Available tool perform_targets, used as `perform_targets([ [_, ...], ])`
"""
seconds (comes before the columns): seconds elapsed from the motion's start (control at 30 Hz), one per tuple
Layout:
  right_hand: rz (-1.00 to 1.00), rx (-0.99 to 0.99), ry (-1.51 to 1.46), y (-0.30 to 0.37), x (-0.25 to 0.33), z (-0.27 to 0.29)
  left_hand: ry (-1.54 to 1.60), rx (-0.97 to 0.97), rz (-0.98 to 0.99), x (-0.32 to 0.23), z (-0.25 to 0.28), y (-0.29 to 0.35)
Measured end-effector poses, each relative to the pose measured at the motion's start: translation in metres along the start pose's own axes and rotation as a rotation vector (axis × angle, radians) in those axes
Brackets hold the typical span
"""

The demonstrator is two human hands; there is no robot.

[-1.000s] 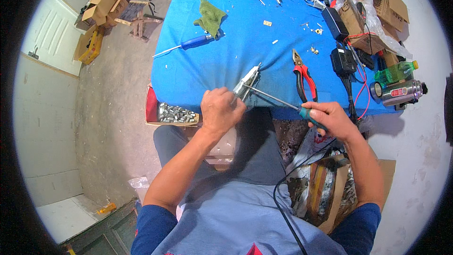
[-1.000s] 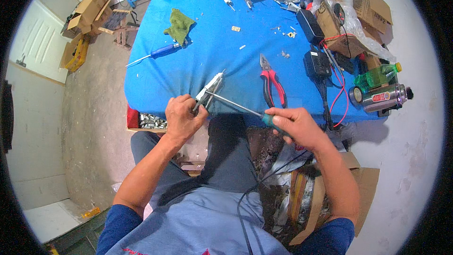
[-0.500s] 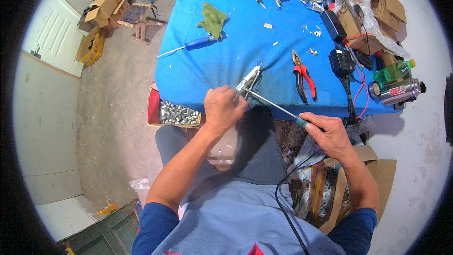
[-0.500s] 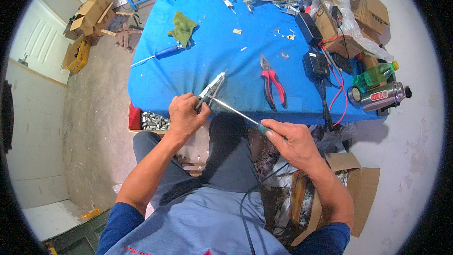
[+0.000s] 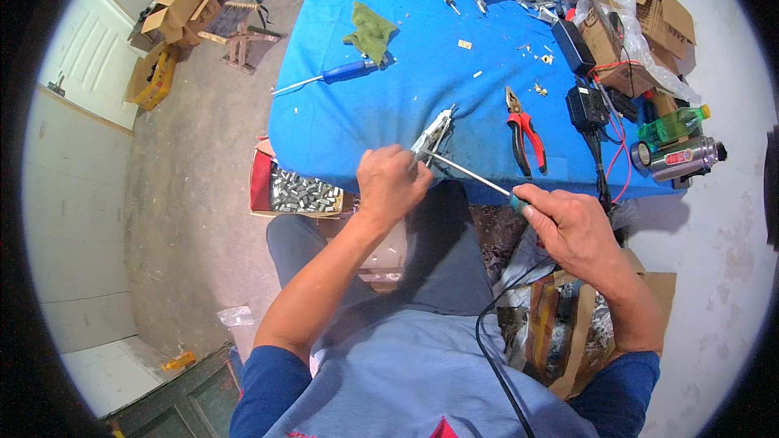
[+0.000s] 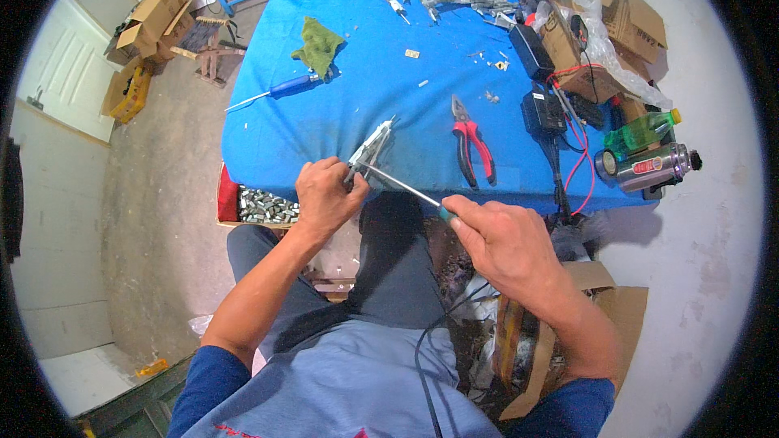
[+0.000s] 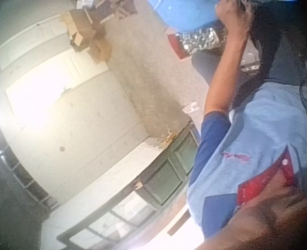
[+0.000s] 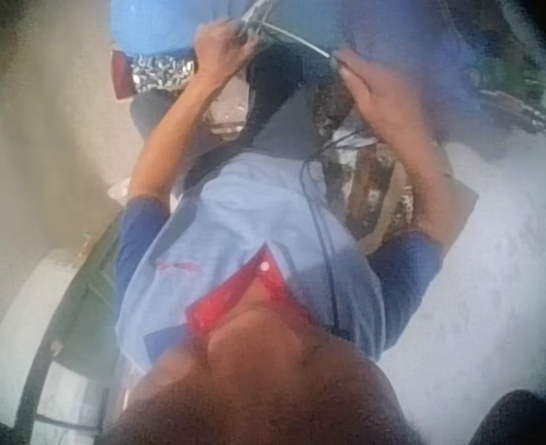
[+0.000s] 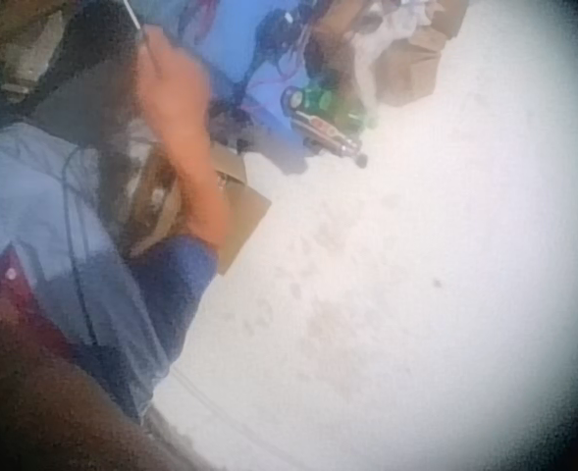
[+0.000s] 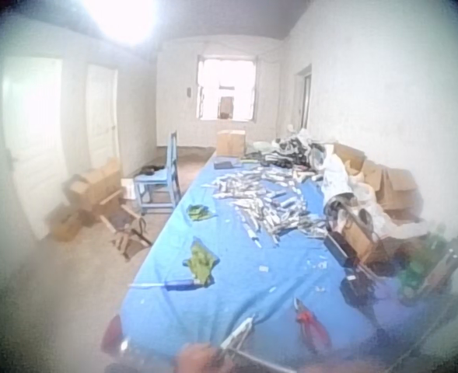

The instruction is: The person assembles small white plastic and metal components using a screwdriver and pliers on a blue table.

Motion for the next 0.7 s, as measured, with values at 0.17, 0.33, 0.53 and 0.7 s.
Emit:
perform_targets([
  [0.17, 0.055, 0.053, 0.111, -0.018, 0.016, 0.014, 0.015, -0.026, -0.002, 0.001, 0.001, 0.0],
  [0.33, 0.084, 0.088, 0.123, -0.028, 0.02, 0.015, 0.019, -0.039, 0.025, 0.004, 0.0, 0.001],
  [0.53, -0.55, 0.442, -0.639, -0.006, -0.041, -0.032, 0.034, -0.05, 0.042, 0.003, 0.001, -0.001],
  [0.7, -0.019, -0.037, 0.065, 0.008, 0.002, -0.025, 0.024, -0.048, 0.045, 0.007, 0.001, 0.001],
])
Point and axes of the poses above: each hand's wrist, its own y-axis away from the middle knuckle, its own z-axis out of the back of the hand, x = y × z, the point moved 8 cm from there along -y, towards the middle knuckle, and after that the axes turned 11 degrees about y, right-handed, at the moved point
